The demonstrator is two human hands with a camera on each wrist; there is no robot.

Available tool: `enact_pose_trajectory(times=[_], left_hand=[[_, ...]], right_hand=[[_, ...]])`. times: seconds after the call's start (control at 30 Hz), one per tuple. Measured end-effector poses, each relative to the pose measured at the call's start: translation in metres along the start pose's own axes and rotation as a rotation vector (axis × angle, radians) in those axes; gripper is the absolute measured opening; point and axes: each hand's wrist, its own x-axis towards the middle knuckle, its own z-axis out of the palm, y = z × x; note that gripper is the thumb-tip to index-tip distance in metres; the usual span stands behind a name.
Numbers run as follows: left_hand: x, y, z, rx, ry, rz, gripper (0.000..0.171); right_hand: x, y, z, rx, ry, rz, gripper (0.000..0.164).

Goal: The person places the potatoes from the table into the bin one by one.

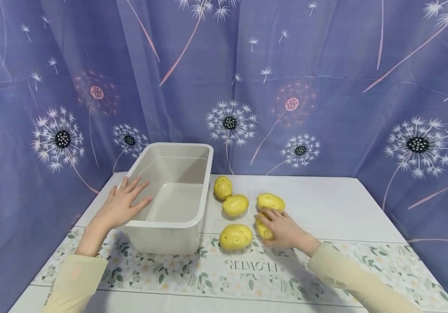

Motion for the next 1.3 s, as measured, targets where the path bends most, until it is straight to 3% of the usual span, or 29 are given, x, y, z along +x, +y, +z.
enact_pose_trajectory(times=[1.3], left_hand=[[0.0005,0.0,0.0002,0.025,0.002,0.002,0.062]], right_hand=[[0.006,0.0008,-0.0021,-0.026,-0.014,-0.013,0.066]])
